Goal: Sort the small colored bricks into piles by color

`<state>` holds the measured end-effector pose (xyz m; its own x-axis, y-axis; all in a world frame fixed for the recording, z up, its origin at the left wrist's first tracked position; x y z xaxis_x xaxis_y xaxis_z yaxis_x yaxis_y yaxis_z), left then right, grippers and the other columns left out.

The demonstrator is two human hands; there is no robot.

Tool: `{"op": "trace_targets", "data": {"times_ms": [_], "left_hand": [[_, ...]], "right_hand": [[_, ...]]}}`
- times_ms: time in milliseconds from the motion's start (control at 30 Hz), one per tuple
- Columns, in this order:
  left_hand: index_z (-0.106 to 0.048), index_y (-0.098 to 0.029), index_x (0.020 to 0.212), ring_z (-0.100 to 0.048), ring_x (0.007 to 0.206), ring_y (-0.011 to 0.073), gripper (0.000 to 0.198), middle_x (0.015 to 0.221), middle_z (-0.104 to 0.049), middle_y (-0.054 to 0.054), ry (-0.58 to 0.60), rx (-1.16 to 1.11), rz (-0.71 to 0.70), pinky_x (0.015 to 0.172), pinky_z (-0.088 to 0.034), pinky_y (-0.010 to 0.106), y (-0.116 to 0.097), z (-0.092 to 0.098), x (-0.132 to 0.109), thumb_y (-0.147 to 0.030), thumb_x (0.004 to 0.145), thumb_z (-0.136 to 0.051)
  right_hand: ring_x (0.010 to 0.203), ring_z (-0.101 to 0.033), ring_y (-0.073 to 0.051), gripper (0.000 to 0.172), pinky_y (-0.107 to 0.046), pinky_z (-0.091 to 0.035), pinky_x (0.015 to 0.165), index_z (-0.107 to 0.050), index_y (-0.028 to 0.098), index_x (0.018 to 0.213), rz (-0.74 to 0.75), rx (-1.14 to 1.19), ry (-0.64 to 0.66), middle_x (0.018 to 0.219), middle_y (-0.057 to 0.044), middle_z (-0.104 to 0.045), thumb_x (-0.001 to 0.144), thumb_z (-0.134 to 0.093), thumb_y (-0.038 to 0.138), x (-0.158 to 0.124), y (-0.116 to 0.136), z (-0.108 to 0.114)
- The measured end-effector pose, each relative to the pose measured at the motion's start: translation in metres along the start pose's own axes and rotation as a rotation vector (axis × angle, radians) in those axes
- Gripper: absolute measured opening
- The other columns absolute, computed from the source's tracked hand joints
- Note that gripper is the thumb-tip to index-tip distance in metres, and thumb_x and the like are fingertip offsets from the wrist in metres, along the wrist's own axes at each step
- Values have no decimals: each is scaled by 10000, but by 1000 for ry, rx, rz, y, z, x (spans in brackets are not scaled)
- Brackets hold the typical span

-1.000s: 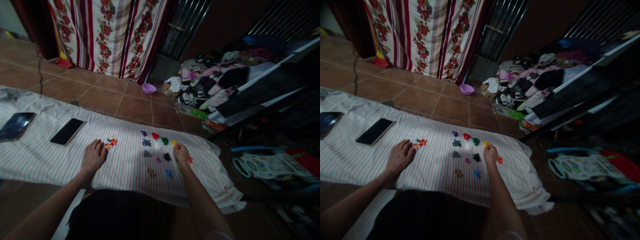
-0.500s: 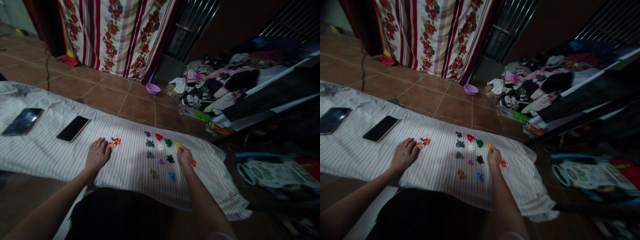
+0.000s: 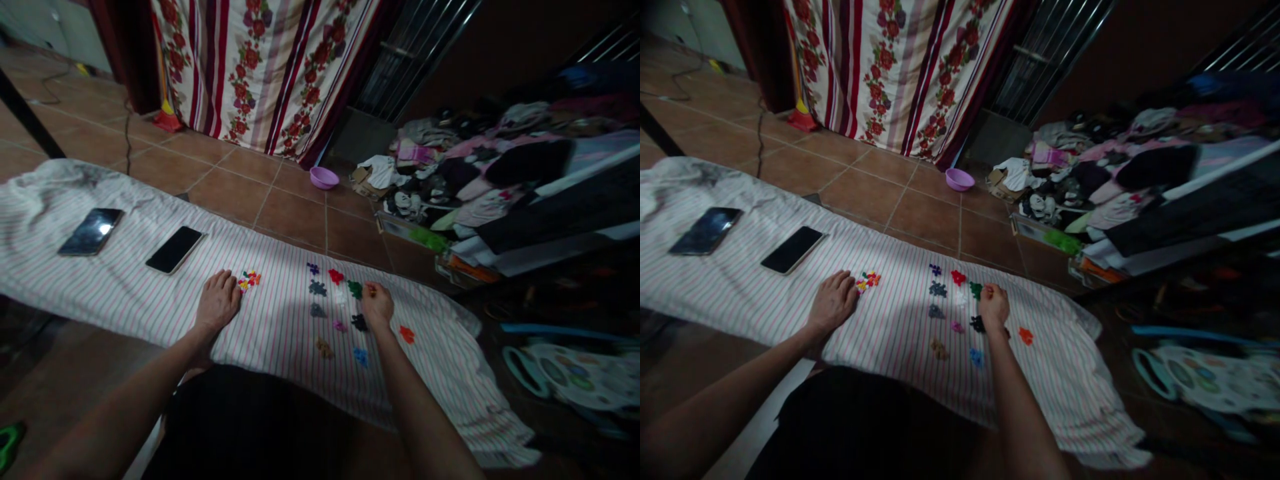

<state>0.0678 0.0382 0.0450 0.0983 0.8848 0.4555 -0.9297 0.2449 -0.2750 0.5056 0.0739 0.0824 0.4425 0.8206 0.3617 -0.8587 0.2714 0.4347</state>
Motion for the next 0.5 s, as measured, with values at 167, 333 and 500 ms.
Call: {"op": "trace_targets", "data": {"times_ms": [167, 333, 500], "left_hand": [[-610, -121, 1085, -486, 1243, 299, 328, 1236, -605, 177, 9, -11, 9, 1033, -378, 463, 0, 0, 0, -280, 931, -368], [-609, -119, 1072, -492, 1229, 296, 316, 1227, -609, 172, 8, -6, 20, 1026, -376, 452, 0, 1, 1, -260, 928, -366], [-603, -139, 1075, -496, 1221, 291, 304, 1220, -612, 153, 4, -10, 23, 1018, -381, 446, 1, 2, 1, -242, 927, -359]], "right_hand": [[707, -571, -173, 291, -301, -477, 723, -693, 157, 886, 245, 327, 120, 814, -77, -659, 765, -470, 299, -31, 94, -43], [733, -615, -154, 240, -265, -512, 707, -693, 204, 897, 407, 561, 341, 829, -47, -656, 800, -479, 252, -95, 180, -93], [812, -625, -154, 253, -265, -512, 781, -694, 223, 947, 421, 519, 416, 894, -43, -653, 845, -465, 185, -131, 222, -124]]}}
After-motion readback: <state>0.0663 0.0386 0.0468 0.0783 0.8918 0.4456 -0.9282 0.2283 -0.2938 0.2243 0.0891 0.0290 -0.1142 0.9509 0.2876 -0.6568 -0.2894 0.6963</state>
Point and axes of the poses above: each hand's wrist, its own x-axis towards the middle knuckle, its own z-axis out of the back of the hand, y = z × x, the point moved 9 cm from there along x, towards the middle knuckle
